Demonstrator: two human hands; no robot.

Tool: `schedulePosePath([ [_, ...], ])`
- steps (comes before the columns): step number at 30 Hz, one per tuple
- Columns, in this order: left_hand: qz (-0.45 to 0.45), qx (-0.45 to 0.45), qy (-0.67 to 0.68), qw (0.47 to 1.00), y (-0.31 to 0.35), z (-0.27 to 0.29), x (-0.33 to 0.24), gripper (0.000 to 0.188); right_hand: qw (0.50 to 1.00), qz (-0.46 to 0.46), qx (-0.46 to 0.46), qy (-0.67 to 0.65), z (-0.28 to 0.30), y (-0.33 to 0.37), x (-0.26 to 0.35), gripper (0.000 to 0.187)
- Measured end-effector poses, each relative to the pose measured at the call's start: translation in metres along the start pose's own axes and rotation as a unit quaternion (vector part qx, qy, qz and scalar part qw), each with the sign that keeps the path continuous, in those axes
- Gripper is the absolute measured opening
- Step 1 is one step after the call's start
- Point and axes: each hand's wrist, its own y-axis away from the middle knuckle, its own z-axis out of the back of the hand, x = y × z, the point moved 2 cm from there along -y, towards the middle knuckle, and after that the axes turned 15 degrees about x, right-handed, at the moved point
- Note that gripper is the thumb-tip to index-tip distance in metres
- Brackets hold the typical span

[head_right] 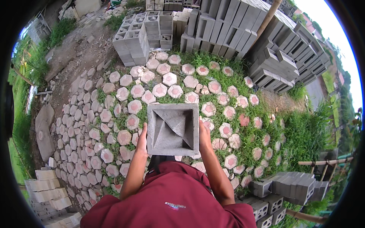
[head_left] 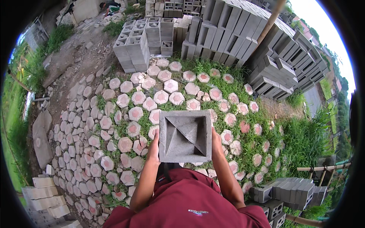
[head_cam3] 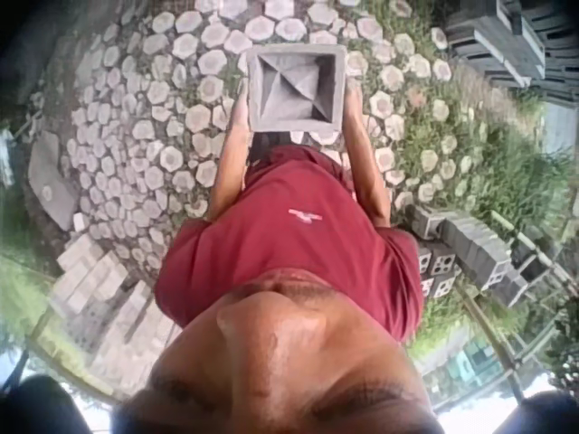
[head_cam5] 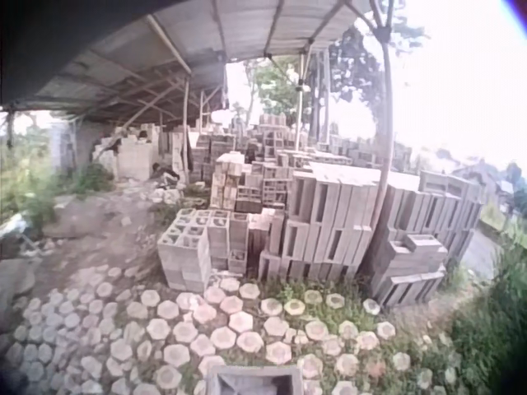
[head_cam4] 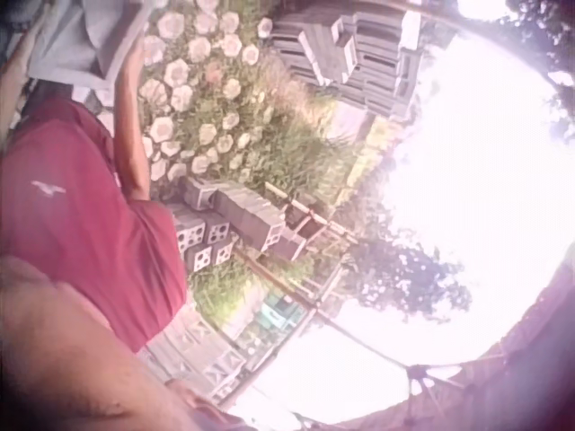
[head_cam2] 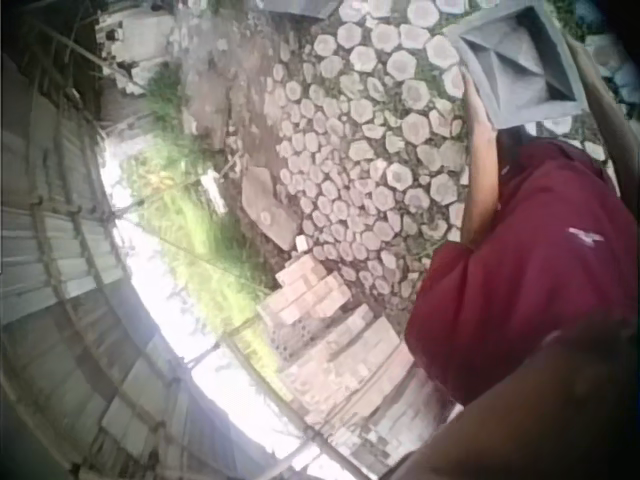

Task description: The person picks up decorative concrete cinder blocks one by one and stacks them on top of other cinder blocks in a yard.

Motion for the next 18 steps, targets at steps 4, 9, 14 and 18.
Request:
schedulePosePath([
  [4,0.006,0.023,0.046,0.999,-0.074,-0.006,-0.062,0.061,0.999,0.018,-0.014,0.035,-0.027,-0.081,0.044,0.059],
  [9,-0.026,-0.004,-0.008,1.000,-0.146,-0.030,-0.147,0.068,0.999,0.026,0.018,-0.014,-0.080,-0.160,0.115,0.072],
  [14,-0.007,0.019,0.028,0.999,-0.207,-0.024,-0.206,0.082,0.998,0.018,0.051,-0.032,-0.092,-0.244,0.134,0.074],
  [18,-0.016,-0.017,0.036,0.999,-0.263,-0.017,-0.237,0.083,0.990,0.000,0.121,-0.075,-0.107,-0.307,0.162,0.066],
])
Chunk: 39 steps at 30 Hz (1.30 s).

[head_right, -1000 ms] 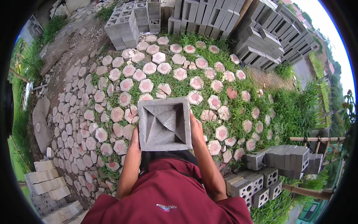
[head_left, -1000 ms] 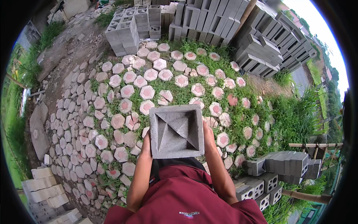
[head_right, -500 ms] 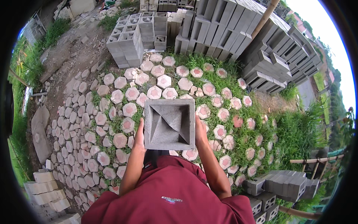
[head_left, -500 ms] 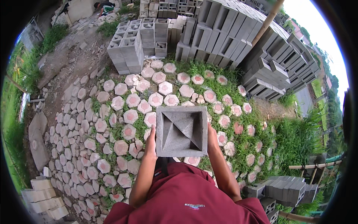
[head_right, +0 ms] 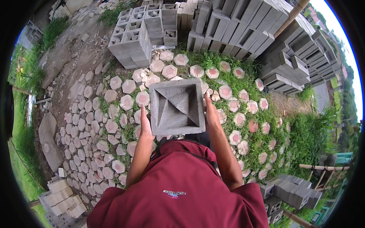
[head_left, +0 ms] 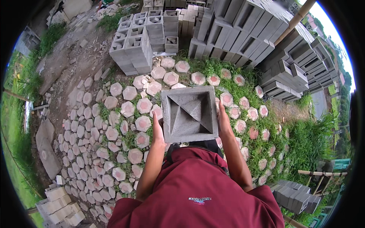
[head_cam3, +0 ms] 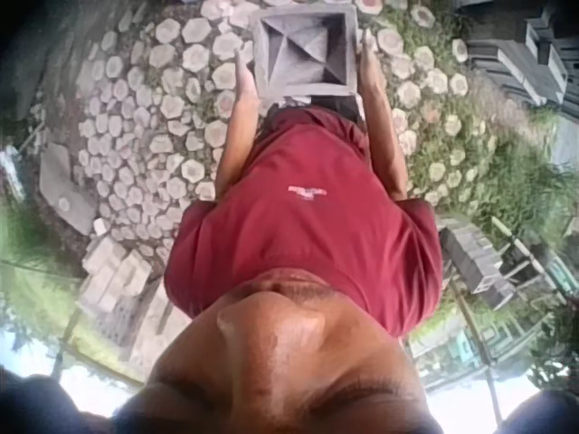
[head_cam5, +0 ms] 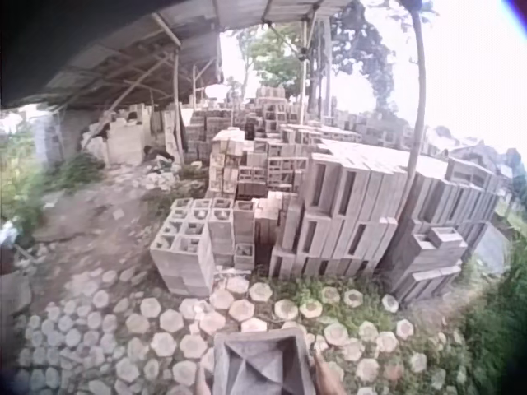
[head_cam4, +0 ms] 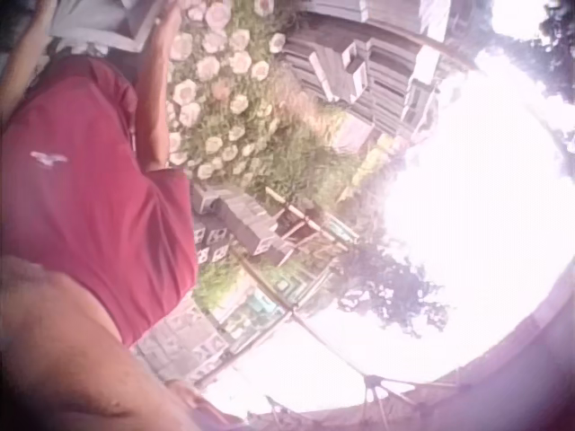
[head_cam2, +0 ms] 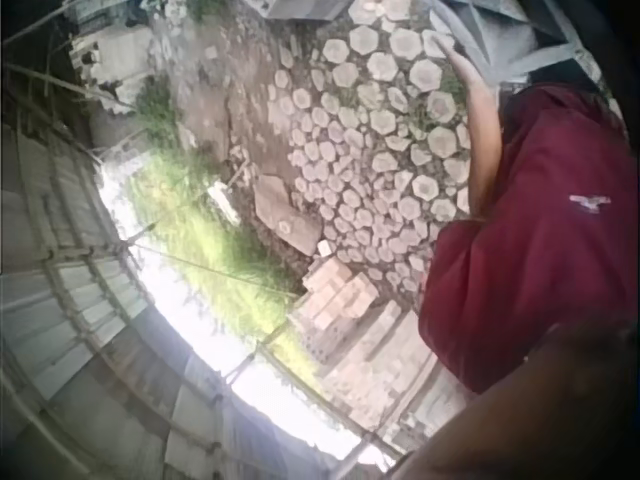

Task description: The person picks up decorative concrete cinder blocks one by one and stacks them on top of other cinder blocks in a yard.

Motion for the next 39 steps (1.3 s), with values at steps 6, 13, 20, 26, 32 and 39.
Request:
schedulePosePath([
  [6,-0.038,-0.060,-0.005,0.997,-0.126,0.015,-0.042,0.081,0.995,0.012,-0.041,0.086,0.014,-0.135,0.044,0.063],
  [13,-0.042,-0.095,-0.025,0.994,-0.298,0.034,-0.103,0.086,0.991,-0.048,0.064,0.107,0.035,-0.303,0.138,0.054],
  [20,-0.064,-0.092,0.003,0.994,-0.417,-0.017,-0.175,0.079,0.974,-0.099,0.106,0.172,0.052,-0.428,0.222,0.053],
  [26,-0.040,-0.107,0.000,0.993,-0.520,-0.003,-0.236,0.074,0.949,-0.116,0.163,0.243,0.058,-0.542,0.260,0.051],
  [32,-0.004,-0.107,-0.031,0.994,-0.653,0.036,-0.301,0.067,0.941,-0.106,0.160,0.277,0.074,-0.655,0.269,0.050],
  [39,0.059,-0.119,-0.081,0.988,-0.766,0.047,-0.382,0.060,0.944,-0.224,0.058,0.235,0.057,-0.753,0.305,0.038],
])
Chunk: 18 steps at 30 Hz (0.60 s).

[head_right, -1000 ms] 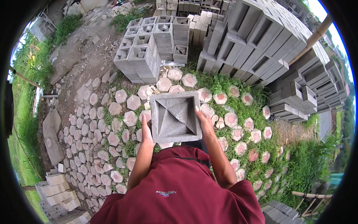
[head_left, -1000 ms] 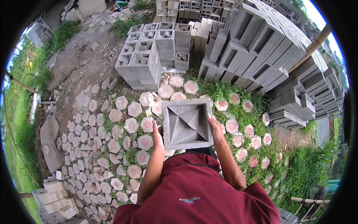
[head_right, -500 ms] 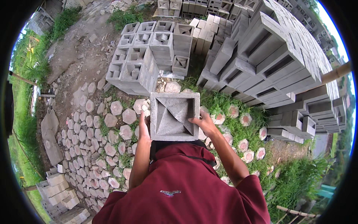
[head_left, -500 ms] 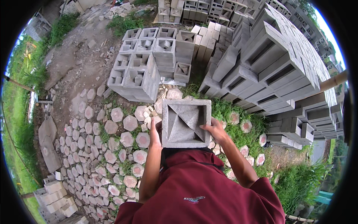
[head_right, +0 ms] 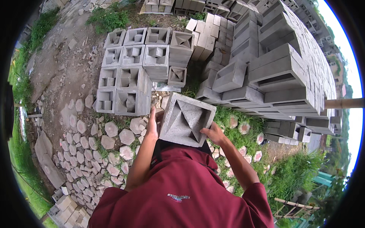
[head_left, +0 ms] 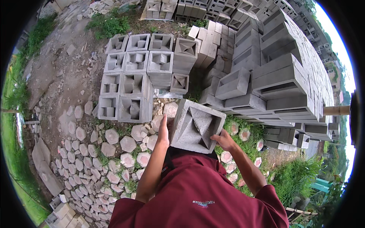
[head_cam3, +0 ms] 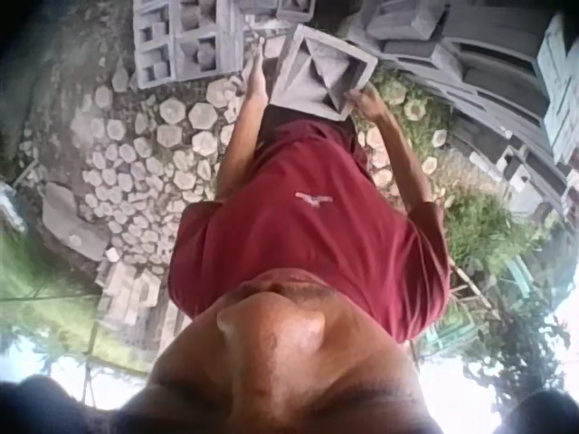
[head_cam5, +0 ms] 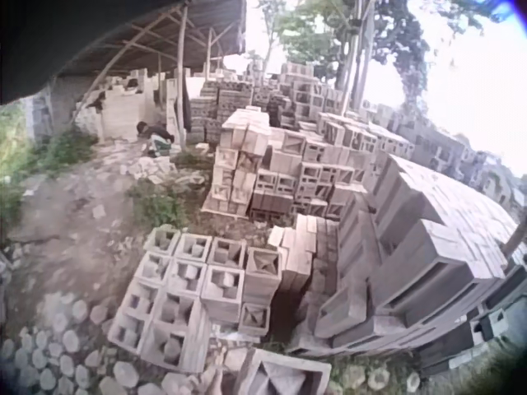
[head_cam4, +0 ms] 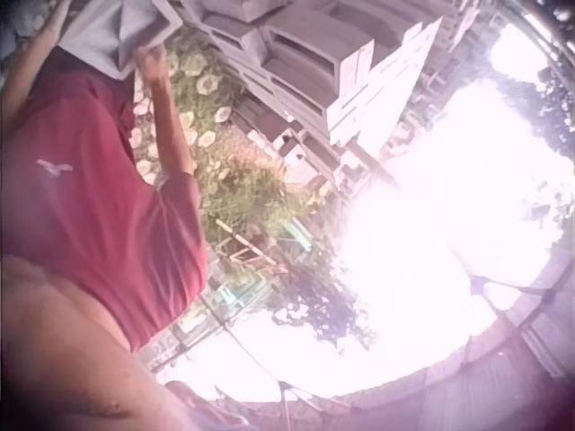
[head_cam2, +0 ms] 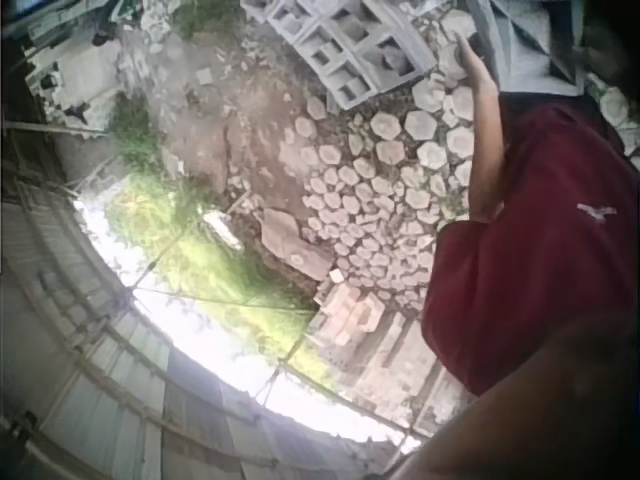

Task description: The person picks up decorative concrete cinder blocks one by one and stacks them on top of other cinder blocks in a yard.

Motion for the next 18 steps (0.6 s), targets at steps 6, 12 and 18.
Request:
schedulePosePath([
  [6,0.041,-0.006,-0.034,0.999,-0.066,-0.008,-0.077,0.064,0.997,-0.038,0.013,-0.067,0.008,-0.066,0.050,0.043],
  [12,0.090,0.036,-0.015,0.995,-0.135,0.024,-0.106,0.077,0.994,-0.010,0.010,-0.105,0.040,-0.127,0.084,0.032],
  [18,0.205,-0.048,0.292,0.933,-0.175,0.029,-0.059,0.067,0.994,-0.036,-0.006,-0.099,0.109,-0.200,0.069,0.038],
])
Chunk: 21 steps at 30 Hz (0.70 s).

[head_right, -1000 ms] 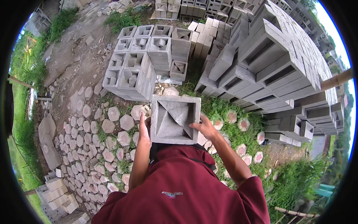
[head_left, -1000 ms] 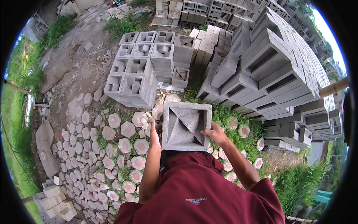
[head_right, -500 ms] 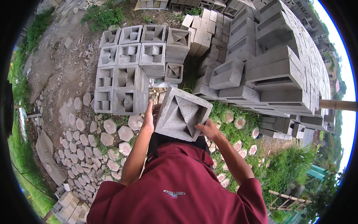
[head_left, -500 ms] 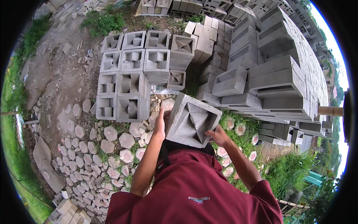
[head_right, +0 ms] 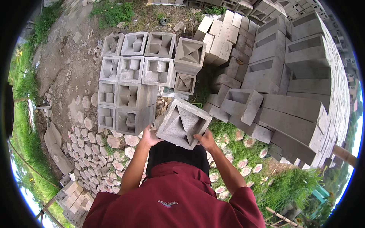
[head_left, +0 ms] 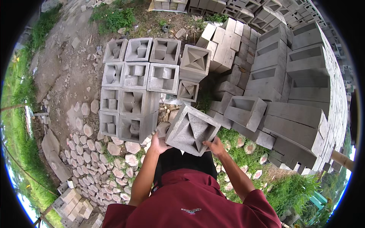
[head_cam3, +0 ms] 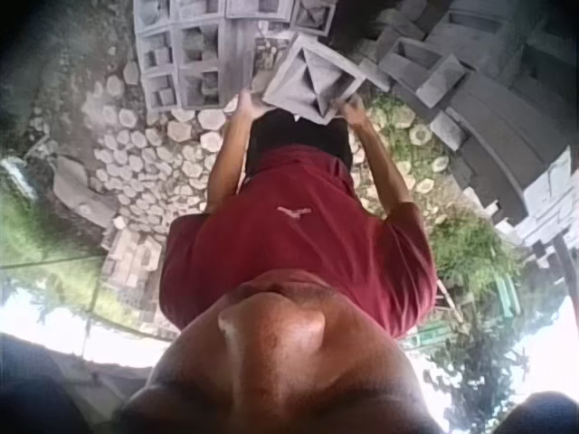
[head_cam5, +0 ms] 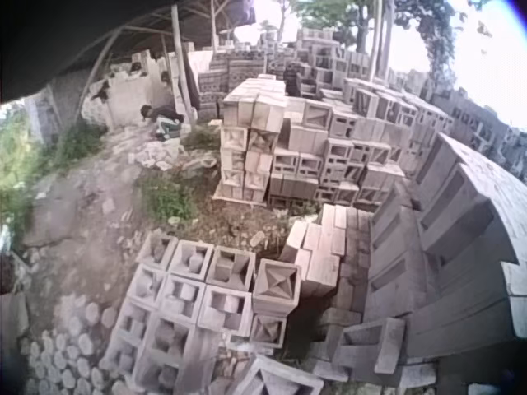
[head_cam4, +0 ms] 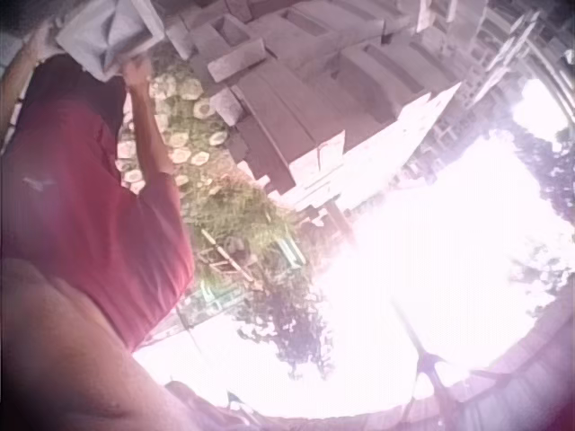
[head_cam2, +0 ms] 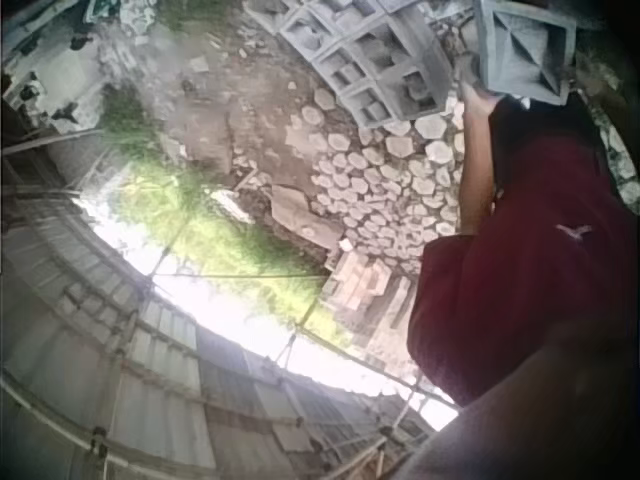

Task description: The person picks up decorative concrete cinder blocks one by one and stacks them on top of other cinder blocks in a yard.

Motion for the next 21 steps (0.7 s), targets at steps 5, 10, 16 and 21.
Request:
schedulePosePath([
  [5,-0.035,0.085,0.130,0.987,-0.113,-0.005,0.004,0.053,1.000,0.004,-0.008,-0.011,0.060,-0.084,-0.008,0.046],
  [10,-0.069,0.072,0.172,0.980,-0.233,0.027,-0.016,0.050,0.998,0.032,-0.013,0.061,0.137,-0.181,-0.025,0.049],
  [16,-0.093,0.143,0.184,0.968,-0.371,0.107,-0.046,0.047,0.995,0.018,-0.010,0.100,0.214,-0.331,-0.083,0.050],
  [21,-0.119,0.095,0.149,0.977,-0.441,0.159,-0.074,0.044,0.996,-0.063,0.003,0.064,0.245,-0.420,-0.119,0.048],
])
